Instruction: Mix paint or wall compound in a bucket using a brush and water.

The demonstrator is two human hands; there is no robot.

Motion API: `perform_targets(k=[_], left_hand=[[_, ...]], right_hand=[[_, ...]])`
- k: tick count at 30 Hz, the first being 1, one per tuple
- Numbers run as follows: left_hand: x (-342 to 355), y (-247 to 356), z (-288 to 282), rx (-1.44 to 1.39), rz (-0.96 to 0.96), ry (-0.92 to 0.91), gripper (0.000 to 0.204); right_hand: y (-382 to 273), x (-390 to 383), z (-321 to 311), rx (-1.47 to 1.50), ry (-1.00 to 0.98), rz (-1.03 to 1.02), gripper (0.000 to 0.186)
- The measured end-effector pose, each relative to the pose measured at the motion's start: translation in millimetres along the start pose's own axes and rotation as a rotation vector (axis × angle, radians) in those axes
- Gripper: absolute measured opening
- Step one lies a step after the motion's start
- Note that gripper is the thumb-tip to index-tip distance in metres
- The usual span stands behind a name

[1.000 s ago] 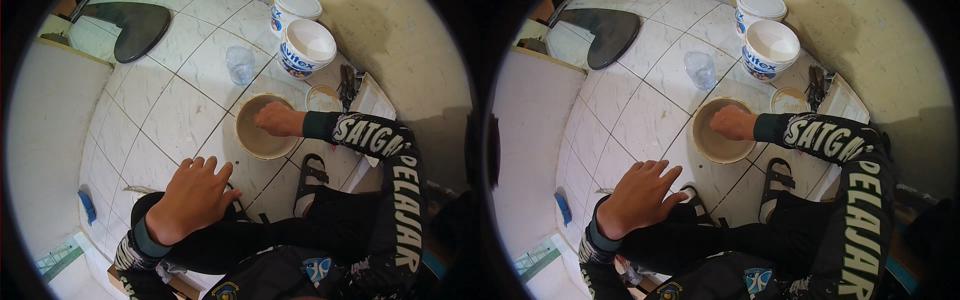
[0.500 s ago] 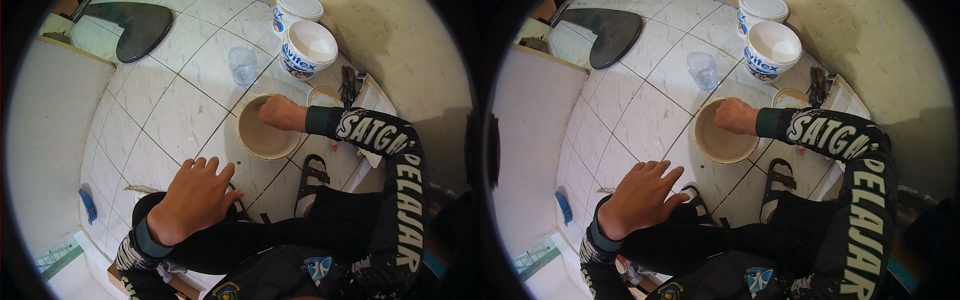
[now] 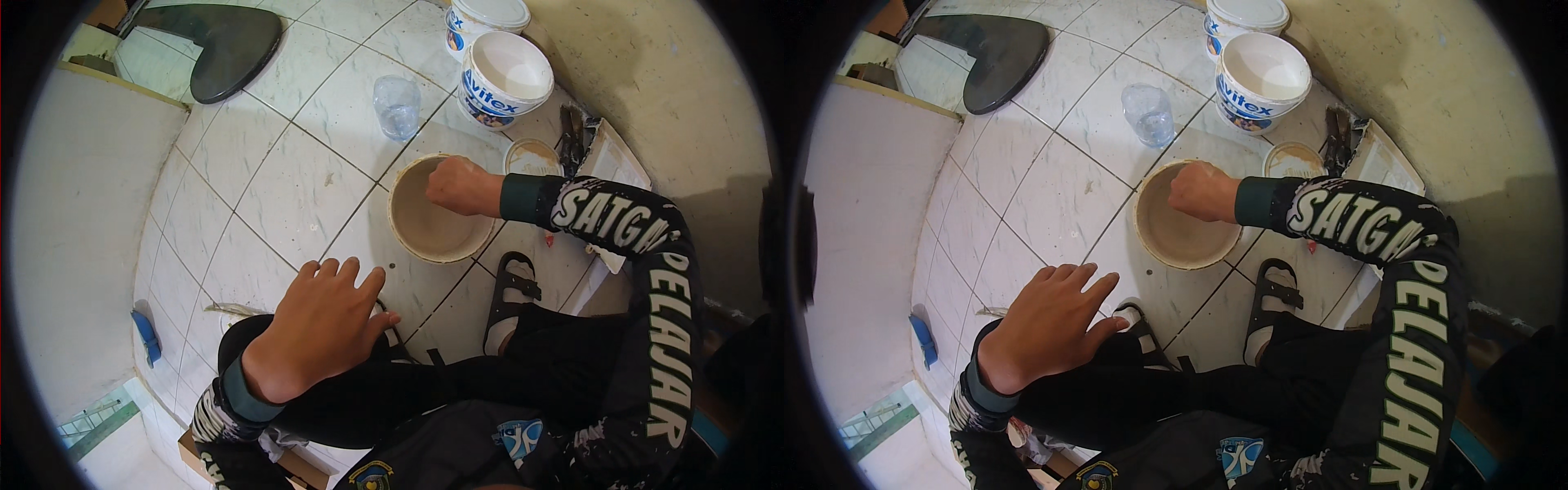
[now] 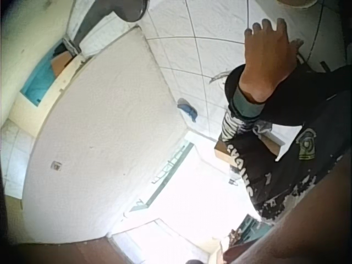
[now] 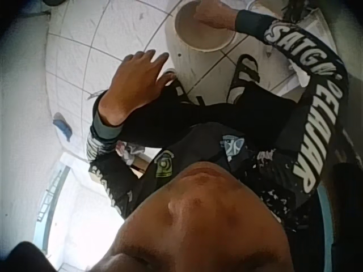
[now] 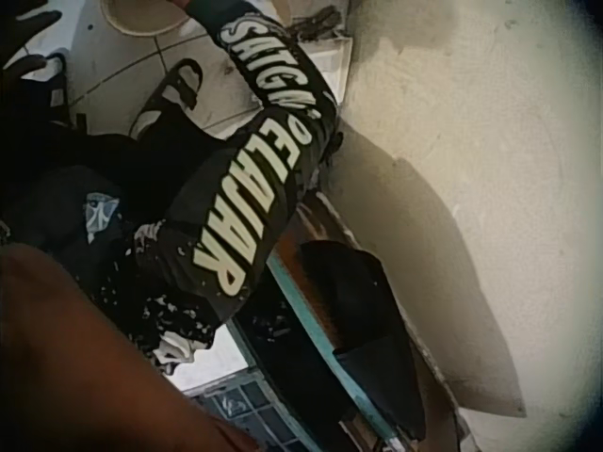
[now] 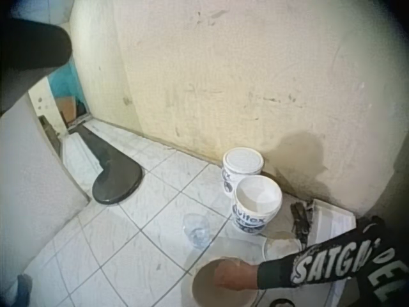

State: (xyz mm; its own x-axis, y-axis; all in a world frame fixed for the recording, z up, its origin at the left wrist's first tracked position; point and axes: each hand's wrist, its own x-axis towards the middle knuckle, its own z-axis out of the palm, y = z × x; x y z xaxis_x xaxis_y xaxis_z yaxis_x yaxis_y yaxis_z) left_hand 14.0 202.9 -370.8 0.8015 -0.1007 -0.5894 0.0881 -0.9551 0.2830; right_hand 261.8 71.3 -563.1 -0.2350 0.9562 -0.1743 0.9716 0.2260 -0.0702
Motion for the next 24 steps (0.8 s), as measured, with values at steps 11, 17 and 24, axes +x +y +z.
perform_targets(k=[11, 17, 24], left_hand=[[2, -1, -2, -0.004, -0.007, -0.012, 0.053], [1, -2, -1, -0.014, 0.000, 0.012, 0.053], [2, -3, -3, -0.007, -0.001, -0.012, 0.054]], right_hand=[[-18, -4, 0, 0.273, -0.276, 0.000, 0.012], [-8, 5, 1, 0.031, -0.114, 0.036, 0.010], [-21, -1, 8, 0.356, -0.088, 0.094, 0.014]])
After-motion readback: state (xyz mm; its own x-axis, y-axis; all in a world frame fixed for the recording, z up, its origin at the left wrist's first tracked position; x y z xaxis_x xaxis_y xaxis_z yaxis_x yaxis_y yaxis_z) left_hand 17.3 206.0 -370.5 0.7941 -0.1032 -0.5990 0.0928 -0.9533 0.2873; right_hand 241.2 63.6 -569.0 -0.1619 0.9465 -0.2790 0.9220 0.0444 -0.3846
